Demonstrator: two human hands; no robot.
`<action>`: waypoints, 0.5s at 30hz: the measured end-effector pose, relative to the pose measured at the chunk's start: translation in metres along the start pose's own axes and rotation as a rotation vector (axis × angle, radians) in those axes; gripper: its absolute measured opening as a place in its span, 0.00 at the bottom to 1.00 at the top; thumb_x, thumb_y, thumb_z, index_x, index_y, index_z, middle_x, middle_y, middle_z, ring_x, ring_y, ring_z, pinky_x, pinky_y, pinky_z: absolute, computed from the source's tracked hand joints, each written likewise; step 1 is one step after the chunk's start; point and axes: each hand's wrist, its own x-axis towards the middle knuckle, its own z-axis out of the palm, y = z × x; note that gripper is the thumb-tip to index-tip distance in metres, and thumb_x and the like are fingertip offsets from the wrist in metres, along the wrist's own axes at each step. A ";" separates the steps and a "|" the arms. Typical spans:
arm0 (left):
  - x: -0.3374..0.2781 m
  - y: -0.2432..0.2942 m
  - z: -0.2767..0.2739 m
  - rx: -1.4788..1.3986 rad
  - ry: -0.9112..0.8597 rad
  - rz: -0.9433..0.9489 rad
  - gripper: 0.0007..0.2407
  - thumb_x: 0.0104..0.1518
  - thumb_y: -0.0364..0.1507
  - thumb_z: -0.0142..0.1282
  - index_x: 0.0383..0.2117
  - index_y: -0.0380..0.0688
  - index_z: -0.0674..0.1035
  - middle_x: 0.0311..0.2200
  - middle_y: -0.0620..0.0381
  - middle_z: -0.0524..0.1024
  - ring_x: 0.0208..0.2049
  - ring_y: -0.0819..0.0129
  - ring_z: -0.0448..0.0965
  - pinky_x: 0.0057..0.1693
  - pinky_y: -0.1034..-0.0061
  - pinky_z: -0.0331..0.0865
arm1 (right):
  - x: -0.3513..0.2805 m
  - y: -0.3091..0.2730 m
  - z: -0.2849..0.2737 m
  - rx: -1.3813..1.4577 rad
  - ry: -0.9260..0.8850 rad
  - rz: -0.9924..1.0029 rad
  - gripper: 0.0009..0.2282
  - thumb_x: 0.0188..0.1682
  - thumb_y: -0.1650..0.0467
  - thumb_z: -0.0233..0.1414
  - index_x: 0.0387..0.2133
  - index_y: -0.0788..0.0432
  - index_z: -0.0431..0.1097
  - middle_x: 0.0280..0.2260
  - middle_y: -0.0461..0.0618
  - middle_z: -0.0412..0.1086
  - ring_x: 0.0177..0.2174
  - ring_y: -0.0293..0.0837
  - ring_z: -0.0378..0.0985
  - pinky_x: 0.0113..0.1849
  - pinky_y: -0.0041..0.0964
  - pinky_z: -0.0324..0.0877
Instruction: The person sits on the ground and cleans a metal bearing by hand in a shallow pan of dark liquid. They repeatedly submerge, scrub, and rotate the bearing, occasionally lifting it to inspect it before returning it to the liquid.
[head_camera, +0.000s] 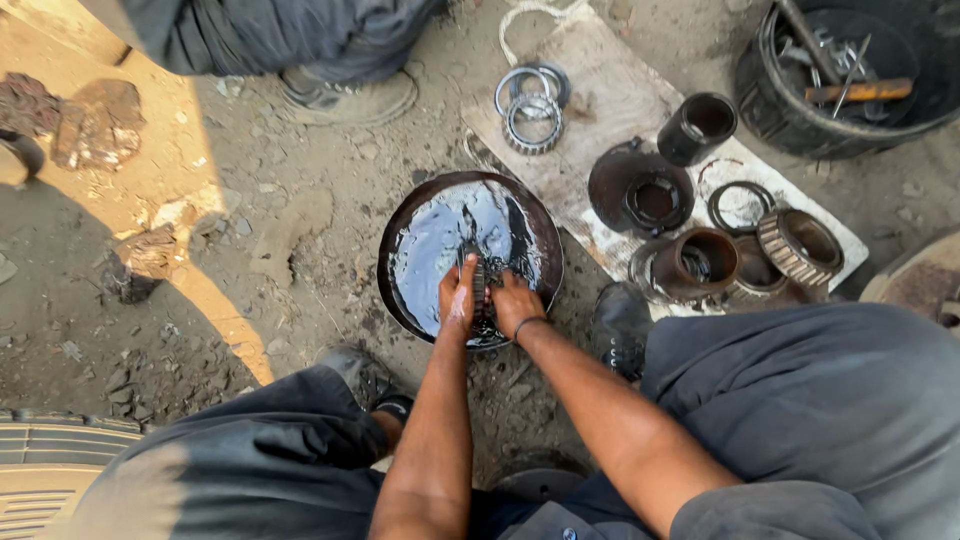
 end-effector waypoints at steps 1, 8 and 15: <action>-0.002 0.000 0.001 0.006 -0.013 0.031 0.23 0.59 0.49 0.58 0.28 0.37 0.76 0.18 0.55 0.76 0.16 0.71 0.75 0.26 0.75 0.69 | 0.002 0.006 0.000 0.063 0.032 -0.028 0.20 0.48 0.69 0.58 0.55 0.46 0.70 0.58 0.57 0.62 0.55 0.61 0.72 0.55 0.52 0.72; 0.001 0.002 -0.006 -0.139 0.018 0.018 0.24 0.62 0.50 0.55 0.27 0.36 0.76 0.18 0.55 0.74 0.15 0.69 0.73 0.23 0.74 0.68 | 0.011 0.015 0.008 -0.086 0.240 0.032 0.37 0.28 0.66 0.66 0.58 0.56 0.67 0.64 0.75 0.51 0.54 0.76 0.63 0.41 0.65 0.71; 0.009 0.004 -0.029 -0.322 0.018 -0.088 0.19 0.67 0.42 0.39 0.33 0.37 0.76 0.17 0.51 0.76 0.14 0.64 0.76 0.22 0.71 0.71 | 0.032 0.015 0.046 0.520 -0.018 -0.013 0.09 0.41 0.69 0.61 0.35 0.54 0.79 0.43 0.57 0.74 0.40 0.50 0.77 0.45 0.44 0.74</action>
